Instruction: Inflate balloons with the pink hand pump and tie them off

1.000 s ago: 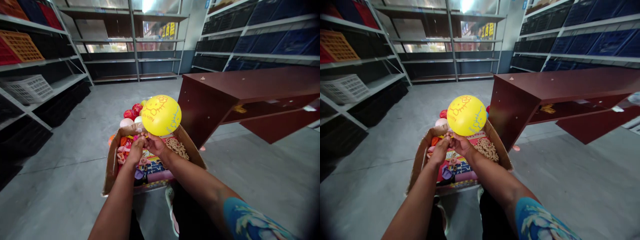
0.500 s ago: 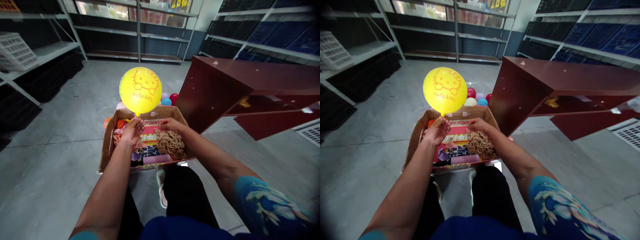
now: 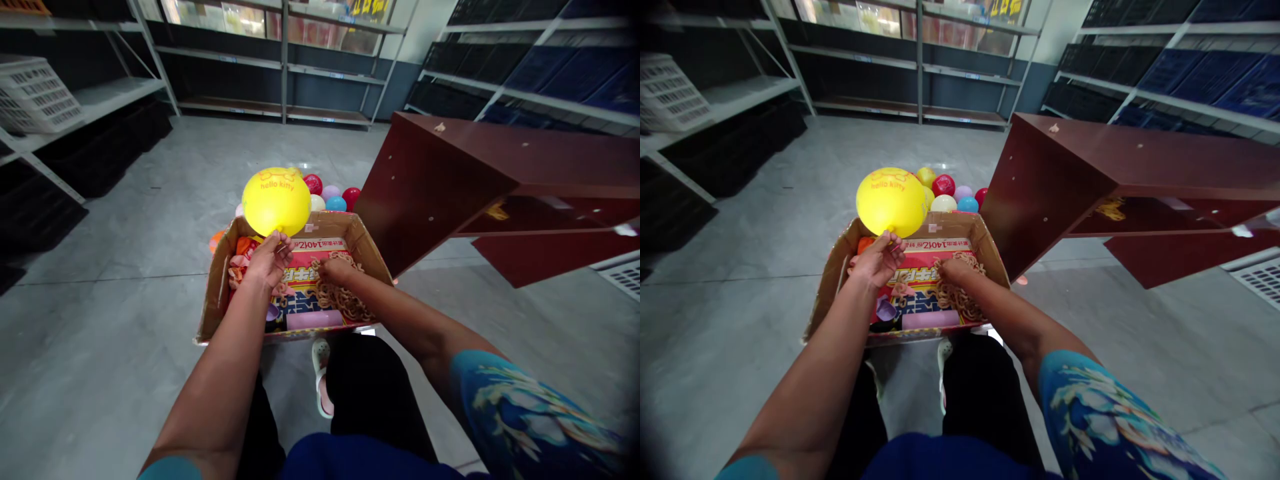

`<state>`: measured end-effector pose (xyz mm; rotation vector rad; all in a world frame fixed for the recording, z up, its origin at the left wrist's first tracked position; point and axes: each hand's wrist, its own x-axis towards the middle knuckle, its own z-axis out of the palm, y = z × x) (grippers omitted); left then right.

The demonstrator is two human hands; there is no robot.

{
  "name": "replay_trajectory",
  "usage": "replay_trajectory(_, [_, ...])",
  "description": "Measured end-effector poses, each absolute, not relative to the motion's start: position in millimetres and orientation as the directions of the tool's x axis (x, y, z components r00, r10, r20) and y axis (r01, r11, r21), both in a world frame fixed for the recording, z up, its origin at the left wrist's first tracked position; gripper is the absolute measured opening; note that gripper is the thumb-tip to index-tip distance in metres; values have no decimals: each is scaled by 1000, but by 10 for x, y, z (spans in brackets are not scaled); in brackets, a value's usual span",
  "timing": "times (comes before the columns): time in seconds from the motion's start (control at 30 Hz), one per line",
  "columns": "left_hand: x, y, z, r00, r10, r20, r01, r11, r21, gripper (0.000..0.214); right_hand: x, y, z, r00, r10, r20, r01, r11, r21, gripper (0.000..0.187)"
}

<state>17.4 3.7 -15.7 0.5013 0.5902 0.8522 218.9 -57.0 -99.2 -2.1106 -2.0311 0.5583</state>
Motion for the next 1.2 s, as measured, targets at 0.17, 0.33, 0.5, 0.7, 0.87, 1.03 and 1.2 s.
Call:
replay_trajectory(0.17, [142, 46, -120, 486, 822, -296, -522, 545, 657, 20, 2316, -640, -753, 4, 989, -145, 671, -110, -733, 5])
replay_trajectory(0.33, [153, 37, -137, 475, 822, -313, -500, 545, 673, 19, 2249, -661, -292, -97, 983, -157, 325, -118, -938, 23])
replay_trajectory(0.5, [187, -13, -138, 431, 830, -354, -438, 535, 722, 17, 2069, -633, 31, -70, 994, -88, 278, -66, -958, 25])
replay_trajectory(0.7, [214, -51, -133, 484, 785, -386, -404, 592, 698, 15, 1909, -637, 296, -121, 991, -64, 306, -24, -952, 21])
replay_trajectory(0.87, [201, -17, -158, 505, 764, -402, -367, 611, 701, 13, 1801, -615, 559, -12, 1000, 16, 215, 18, -977, 19])
replay_trajectory(1.03, [151, -15, -112, 575, 716, -397, -311, 640, 703, 14, 1743, -499, 668, 33, 998, 53, 150, 47, -988, 19])
replay_trajectory(1.2, [137, -36, -87, 593, 702, -395, -313, 653, 690, 16, 1742, -419, 627, 47, 997, 69, 135, 62, -989, 16])
